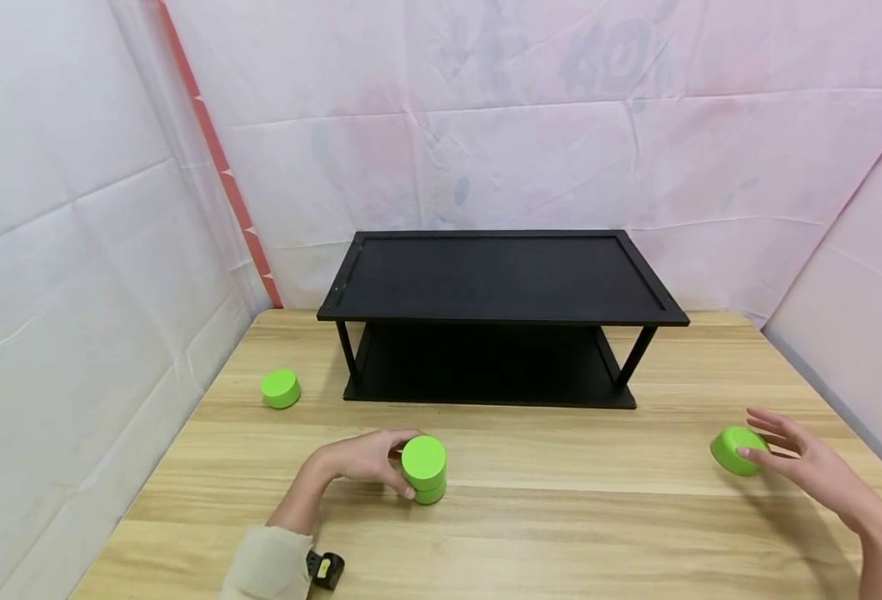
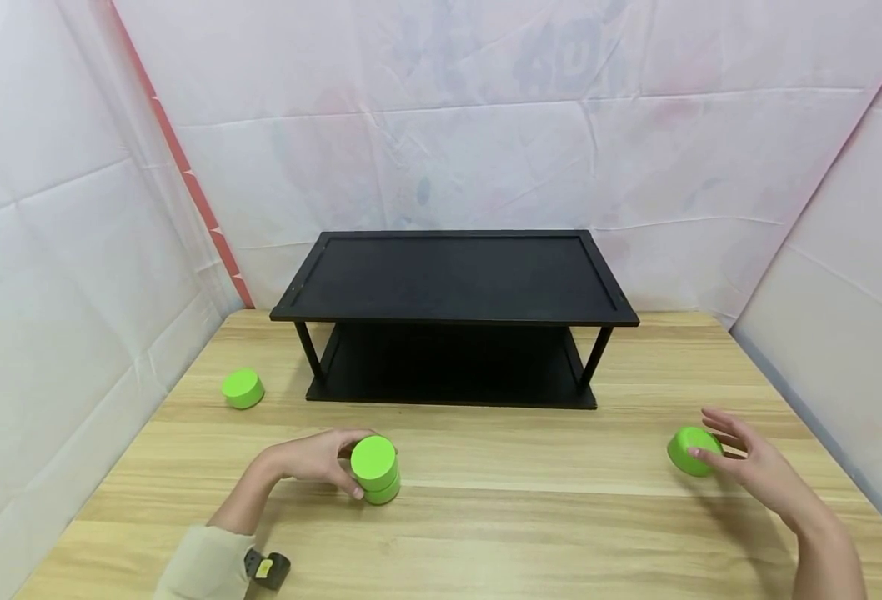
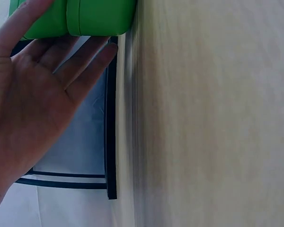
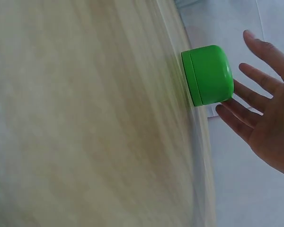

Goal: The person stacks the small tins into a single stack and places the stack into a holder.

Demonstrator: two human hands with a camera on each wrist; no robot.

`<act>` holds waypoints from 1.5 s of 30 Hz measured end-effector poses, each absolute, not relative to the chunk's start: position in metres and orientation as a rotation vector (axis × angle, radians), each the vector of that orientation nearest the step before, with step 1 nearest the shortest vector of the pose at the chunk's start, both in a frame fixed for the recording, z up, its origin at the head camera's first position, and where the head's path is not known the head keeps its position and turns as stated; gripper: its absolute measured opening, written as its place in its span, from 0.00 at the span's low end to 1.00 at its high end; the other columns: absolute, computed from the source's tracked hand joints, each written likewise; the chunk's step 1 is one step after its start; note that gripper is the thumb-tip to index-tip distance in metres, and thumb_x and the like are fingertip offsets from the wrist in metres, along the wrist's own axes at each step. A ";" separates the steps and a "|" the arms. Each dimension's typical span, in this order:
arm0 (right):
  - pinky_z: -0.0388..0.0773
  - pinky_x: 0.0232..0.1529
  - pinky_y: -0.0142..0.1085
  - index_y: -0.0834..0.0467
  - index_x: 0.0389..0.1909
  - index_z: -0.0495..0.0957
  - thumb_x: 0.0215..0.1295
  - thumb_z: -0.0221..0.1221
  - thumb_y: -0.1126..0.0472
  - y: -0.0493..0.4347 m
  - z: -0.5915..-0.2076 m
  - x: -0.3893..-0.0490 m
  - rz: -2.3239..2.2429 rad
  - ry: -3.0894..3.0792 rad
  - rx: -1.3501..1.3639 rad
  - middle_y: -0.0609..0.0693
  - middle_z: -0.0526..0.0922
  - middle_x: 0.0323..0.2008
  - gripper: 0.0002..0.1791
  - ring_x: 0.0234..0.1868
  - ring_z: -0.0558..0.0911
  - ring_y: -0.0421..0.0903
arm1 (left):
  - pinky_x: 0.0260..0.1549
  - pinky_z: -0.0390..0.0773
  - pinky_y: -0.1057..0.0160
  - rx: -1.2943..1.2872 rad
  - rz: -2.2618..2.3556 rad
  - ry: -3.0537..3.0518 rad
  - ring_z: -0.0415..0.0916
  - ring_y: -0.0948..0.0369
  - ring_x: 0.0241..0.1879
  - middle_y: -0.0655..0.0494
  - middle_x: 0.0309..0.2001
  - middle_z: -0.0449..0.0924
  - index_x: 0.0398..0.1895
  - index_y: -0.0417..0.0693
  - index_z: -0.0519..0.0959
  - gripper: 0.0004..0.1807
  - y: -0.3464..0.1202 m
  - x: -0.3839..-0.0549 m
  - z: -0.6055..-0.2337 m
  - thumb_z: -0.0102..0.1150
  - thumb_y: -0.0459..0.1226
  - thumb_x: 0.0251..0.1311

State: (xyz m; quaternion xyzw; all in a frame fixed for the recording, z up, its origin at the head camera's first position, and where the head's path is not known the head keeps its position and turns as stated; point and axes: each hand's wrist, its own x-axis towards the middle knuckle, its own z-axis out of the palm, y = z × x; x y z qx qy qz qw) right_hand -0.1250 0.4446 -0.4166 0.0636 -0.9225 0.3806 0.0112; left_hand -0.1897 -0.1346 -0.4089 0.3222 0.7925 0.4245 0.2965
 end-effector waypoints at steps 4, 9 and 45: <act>0.66 0.34 0.20 0.58 0.69 0.51 0.66 0.55 0.59 0.447 -0.421 -0.126 1.171 -2.902 0.181 0.23 0.59 0.50 0.35 0.42 0.59 0.18 | 0.53 0.66 0.65 0.861 1.136 2.095 0.69 0.63 0.51 0.61 0.49 0.73 0.59 0.44 0.67 0.37 -0.134 -0.191 -0.409 0.72 0.32 0.43; 0.67 0.34 0.21 0.58 0.69 0.52 0.65 0.56 0.58 0.447 -0.423 -0.126 1.167 -2.918 0.161 0.21 0.58 0.49 0.35 0.41 0.60 0.19 | 0.52 0.66 0.66 0.885 1.152 2.077 0.70 0.63 0.51 0.61 0.48 0.73 0.59 0.44 0.67 0.36 -0.132 -0.192 -0.410 0.72 0.31 0.43; 0.71 0.32 0.24 0.68 0.56 0.62 0.56 0.62 0.69 0.445 -0.435 -0.129 1.205 -2.862 0.264 0.23 0.64 0.42 0.29 0.40 0.65 0.21 | 0.53 0.66 0.66 0.877 1.147 2.085 0.69 0.63 0.51 0.61 0.48 0.72 0.57 0.43 0.68 0.38 -0.128 -0.192 -0.415 0.72 0.26 0.38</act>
